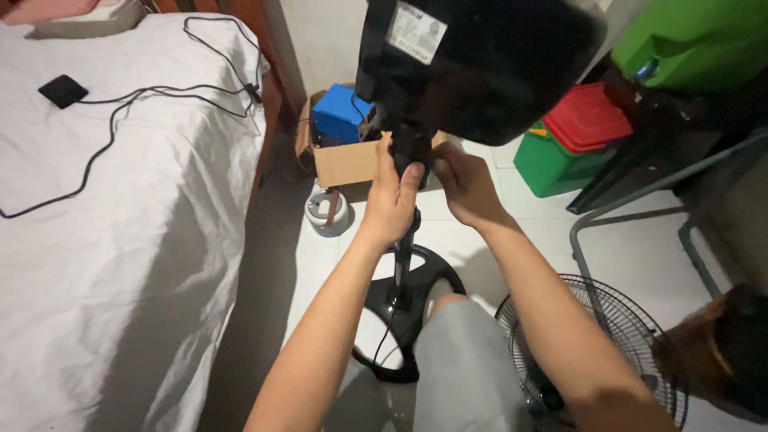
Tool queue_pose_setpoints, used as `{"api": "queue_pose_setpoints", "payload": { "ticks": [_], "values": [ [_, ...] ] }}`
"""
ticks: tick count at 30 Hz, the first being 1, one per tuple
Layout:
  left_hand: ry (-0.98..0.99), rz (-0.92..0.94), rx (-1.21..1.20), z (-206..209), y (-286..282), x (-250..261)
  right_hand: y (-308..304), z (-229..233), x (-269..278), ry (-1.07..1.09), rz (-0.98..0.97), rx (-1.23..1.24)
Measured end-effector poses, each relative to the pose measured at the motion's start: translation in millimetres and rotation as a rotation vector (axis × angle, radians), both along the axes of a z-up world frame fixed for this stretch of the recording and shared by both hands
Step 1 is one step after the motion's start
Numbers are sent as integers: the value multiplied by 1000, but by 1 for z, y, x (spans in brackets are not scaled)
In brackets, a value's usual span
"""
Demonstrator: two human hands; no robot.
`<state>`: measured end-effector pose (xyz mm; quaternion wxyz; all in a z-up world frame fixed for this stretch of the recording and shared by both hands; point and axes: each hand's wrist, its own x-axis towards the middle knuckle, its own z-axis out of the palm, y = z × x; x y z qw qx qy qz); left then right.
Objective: The person assembles a standing fan by attaching the motor housing to the stand, securing the front grille, and mounting the fan blades onto the motor shaft. The person uses a screwdriver to tighten components and a cloth to wipe the grille.
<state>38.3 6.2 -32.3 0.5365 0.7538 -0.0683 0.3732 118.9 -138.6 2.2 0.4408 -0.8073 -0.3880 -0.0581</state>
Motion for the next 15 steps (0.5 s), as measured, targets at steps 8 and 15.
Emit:
{"api": "queue_pose_setpoints", "payload": {
  "ticks": [8,15],
  "values": [
    [93,-38,-32,3,7,0,7,-37,14,746,85,269],
    [87,103,-24,8,-4,-6,29,-137,-16,526,33,69]
  ]
}}
